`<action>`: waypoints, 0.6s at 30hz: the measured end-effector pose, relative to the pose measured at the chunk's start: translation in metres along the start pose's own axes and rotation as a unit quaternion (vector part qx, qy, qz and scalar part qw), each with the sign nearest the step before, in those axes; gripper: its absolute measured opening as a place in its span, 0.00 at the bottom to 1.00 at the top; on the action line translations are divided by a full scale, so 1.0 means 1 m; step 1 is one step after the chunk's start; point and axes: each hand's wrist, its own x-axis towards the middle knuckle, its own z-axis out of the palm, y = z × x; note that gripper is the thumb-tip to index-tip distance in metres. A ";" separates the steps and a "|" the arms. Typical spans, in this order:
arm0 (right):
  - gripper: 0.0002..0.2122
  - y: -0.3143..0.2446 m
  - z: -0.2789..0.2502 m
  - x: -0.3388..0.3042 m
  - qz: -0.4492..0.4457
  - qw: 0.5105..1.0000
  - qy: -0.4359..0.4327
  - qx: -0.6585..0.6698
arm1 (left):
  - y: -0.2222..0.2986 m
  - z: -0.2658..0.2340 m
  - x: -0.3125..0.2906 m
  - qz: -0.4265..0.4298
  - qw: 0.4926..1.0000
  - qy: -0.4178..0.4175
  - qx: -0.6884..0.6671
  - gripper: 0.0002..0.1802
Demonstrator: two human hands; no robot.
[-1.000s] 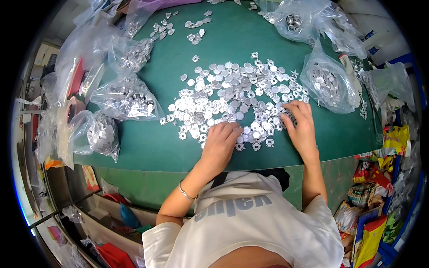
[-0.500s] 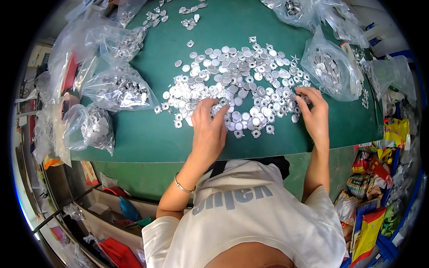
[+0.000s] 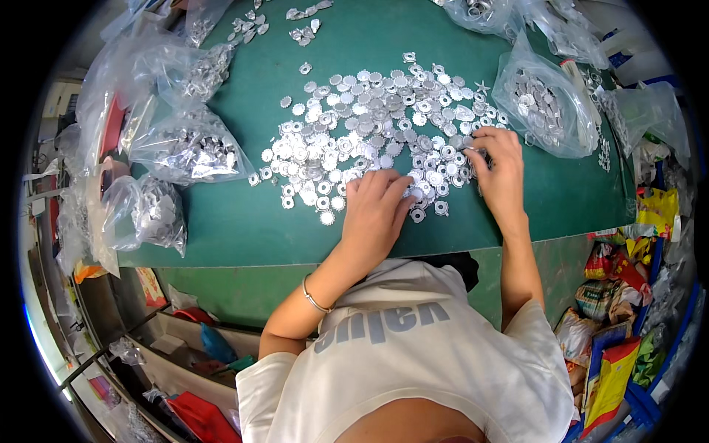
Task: The person sorts and counts small metal parts by hand on a green workbench, gathering them into piles and placing them into plastic bags.
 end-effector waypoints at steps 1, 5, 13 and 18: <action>0.04 0.002 -0.002 0.002 0.025 0.996 0.037 0.083 | 0.001 -0.002 0.005 -0.002 1.000 0.002 0.015 0.18; 0.04 0.003 -0.020 0.003 0.320 0.716 -0.084 0.614 | -0.008 0.003 0.034 0.039 0.998 0.018 0.034 0.17; 0.09 -0.011 0.010 0.004 0.033 0.996 -0.085 0.003 | -0.017 0.029 0.071 0.023 0.995 -0.070 0.067 0.12; 0.03 0.012 -0.005 0.010 0.187 0.909 -0.123 0.351 | -0.014 0.010 0.069 -0.116 0.977 -0.035 -0.178 0.06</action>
